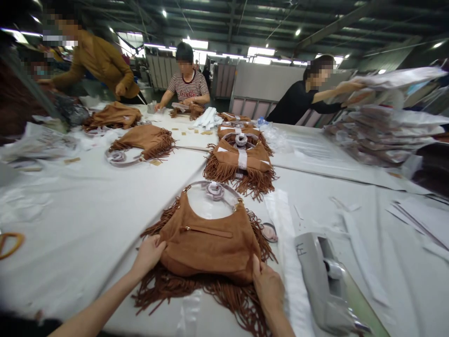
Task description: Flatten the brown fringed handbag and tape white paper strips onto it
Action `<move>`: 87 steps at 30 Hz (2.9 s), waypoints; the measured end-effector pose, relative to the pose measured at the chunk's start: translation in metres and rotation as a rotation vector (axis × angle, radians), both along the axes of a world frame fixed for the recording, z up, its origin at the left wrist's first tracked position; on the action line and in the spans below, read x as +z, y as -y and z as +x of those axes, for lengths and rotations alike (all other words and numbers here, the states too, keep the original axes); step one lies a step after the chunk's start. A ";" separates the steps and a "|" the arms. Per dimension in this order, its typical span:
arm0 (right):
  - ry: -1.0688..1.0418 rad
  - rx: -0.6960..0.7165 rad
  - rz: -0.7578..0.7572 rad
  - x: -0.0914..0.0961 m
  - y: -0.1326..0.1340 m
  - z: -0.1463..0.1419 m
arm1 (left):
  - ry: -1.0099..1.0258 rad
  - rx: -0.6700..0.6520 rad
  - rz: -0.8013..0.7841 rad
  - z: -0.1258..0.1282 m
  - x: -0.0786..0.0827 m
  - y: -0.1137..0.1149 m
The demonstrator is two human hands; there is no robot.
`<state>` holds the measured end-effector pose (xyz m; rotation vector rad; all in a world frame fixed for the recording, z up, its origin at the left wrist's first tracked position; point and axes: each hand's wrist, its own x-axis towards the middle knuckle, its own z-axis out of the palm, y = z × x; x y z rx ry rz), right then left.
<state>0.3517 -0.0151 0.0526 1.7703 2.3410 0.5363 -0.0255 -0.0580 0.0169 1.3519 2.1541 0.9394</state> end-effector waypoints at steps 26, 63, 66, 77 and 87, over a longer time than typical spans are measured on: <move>-0.533 0.230 0.286 0.036 0.025 -0.007 | -0.148 -0.160 -0.131 -0.013 0.010 -0.015; -0.557 0.977 -0.236 0.037 0.009 -0.035 | -0.523 -0.734 0.458 0.021 0.023 0.043; -0.577 0.981 -0.212 0.027 0.009 -0.032 | -0.498 -0.832 0.419 0.017 0.021 0.037; -0.733 0.397 -0.484 0.033 -0.008 -0.048 | 0.109 -0.880 -0.212 -0.002 0.042 -0.033; -0.674 0.433 -0.573 0.059 0.006 -0.056 | -0.119 -0.986 -0.136 0.009 0.071 -0.010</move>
